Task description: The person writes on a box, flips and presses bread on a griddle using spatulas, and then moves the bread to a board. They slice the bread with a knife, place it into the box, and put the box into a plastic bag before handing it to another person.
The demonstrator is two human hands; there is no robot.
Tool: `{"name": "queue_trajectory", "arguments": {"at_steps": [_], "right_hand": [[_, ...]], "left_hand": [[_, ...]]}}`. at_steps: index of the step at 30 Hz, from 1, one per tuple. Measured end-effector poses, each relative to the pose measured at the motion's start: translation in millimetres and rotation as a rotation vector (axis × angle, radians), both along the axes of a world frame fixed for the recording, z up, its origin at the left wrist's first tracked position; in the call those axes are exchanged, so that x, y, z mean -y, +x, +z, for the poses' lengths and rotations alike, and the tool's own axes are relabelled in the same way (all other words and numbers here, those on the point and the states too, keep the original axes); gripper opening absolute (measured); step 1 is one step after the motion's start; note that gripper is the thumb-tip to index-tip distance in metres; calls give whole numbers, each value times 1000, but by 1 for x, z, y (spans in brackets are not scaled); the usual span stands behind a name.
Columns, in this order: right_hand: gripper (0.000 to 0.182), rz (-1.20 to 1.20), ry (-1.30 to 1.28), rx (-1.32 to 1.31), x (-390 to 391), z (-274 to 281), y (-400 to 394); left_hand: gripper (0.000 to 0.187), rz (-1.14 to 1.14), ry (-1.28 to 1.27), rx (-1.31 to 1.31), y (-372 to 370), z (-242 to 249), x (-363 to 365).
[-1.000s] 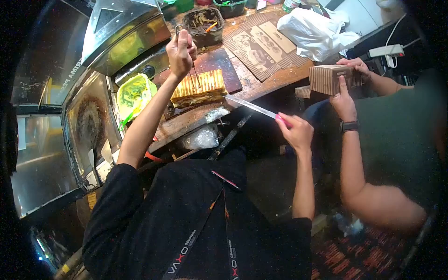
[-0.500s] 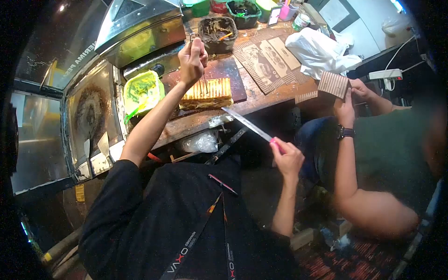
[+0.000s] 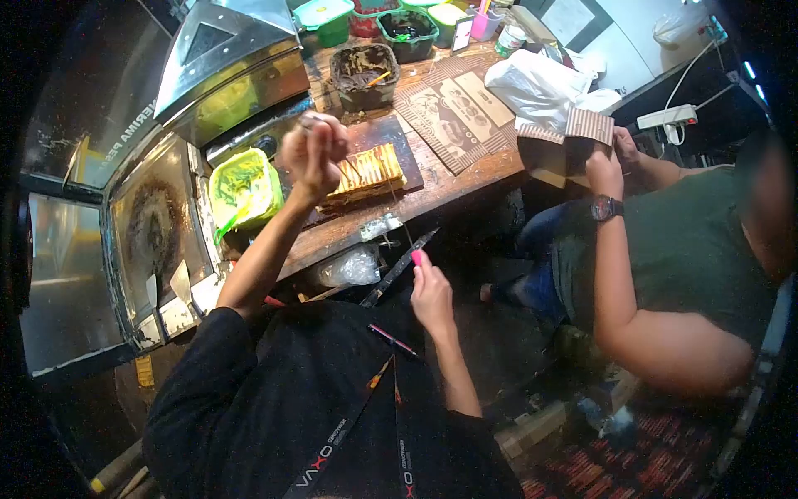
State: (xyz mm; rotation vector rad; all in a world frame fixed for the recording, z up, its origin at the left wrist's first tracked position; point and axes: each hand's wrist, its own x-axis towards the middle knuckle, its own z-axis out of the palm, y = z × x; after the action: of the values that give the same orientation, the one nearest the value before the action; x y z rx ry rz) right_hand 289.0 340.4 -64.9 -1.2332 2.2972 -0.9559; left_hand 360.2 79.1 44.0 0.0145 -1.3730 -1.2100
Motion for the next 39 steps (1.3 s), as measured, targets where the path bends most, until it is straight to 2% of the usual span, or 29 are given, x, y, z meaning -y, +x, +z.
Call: {"name": "queue_trajectory", "arguments": {"at_steps": [1, 3, 5, 7, 9, 11, 13, 14, 20, 23, 25, 26, 29, 31, 33, 34, 35, 37, 39], "right_hand": [[33, 11, 8, 72, -5, -3, 5], [33, 3, -49, 76, -17, 7, 13], [33, -15, -36, 106, -28, 28, 21], [32, -20, -39, 91, -35, 41, 25], [30, -11, -60, 32, -34, 46, 30], [32, 3, -121, -37, -15, 42, 28], [33, 11, -190, -147, 13, 33, 24], [32, 6, -143, -143, 25, 32, 22], [27, 26, 88, -188, 41, 65, 10], [23, 60, 6, -157, 98, 28, -2], [20, 63, 99, -134, 132, 5, -13], [22, 66, 33, -142, 126, 2, -14], [24, 44, 24, -82, 62, 48, 2], [25, 14, 41, -73, 36, 45, 8], [24, 4, -47, -137, 67, 20, 6], [21, 4, -20, -69, 92, -5, 0], [19, 47, -234, -80, 117, -32, -9], [22, 4, -171, -98, 125, -27, -8], [24, 3, -93, -75, 90, -7, 0]], "left_hand": [[29, 51, -50, -63, 0, 20, 0], [32, -54, 112, -159, -1, 46, 10], [38, 106, 87, -105, -20, 57, 20], [40, 115, 136, -5, -44, 33, 28], [40, 92, 224, 234, -59, -25, 36], [40, 75, 273, 175, -67, -39, 31], [39, -44, 304, 133, -61, -38, 25], [39, -62, 291, 157, -60, -43, 25], [41, 59, 132, 232, -65, -40, 16], [40, 90, 70, 279, -64, -47, 16], [39, 63, 98, 256, -64, -50, 15], [39, 70, 106, 237, -64, -51, 14], [40, 79, 152, 189, -63, -43, 15], [41, 50, 216, 206, -61, -45, 20], [42, 76, 188, 240, -60, -43, 20], [43, 82, 159, 213, -62, -42, 19], [44, 95, 154, 217, -62, -43, 17], [45, 87, 184, 228, -59, -44, 15], [45, 121, 152, 234, -59, -42, 13]]}}
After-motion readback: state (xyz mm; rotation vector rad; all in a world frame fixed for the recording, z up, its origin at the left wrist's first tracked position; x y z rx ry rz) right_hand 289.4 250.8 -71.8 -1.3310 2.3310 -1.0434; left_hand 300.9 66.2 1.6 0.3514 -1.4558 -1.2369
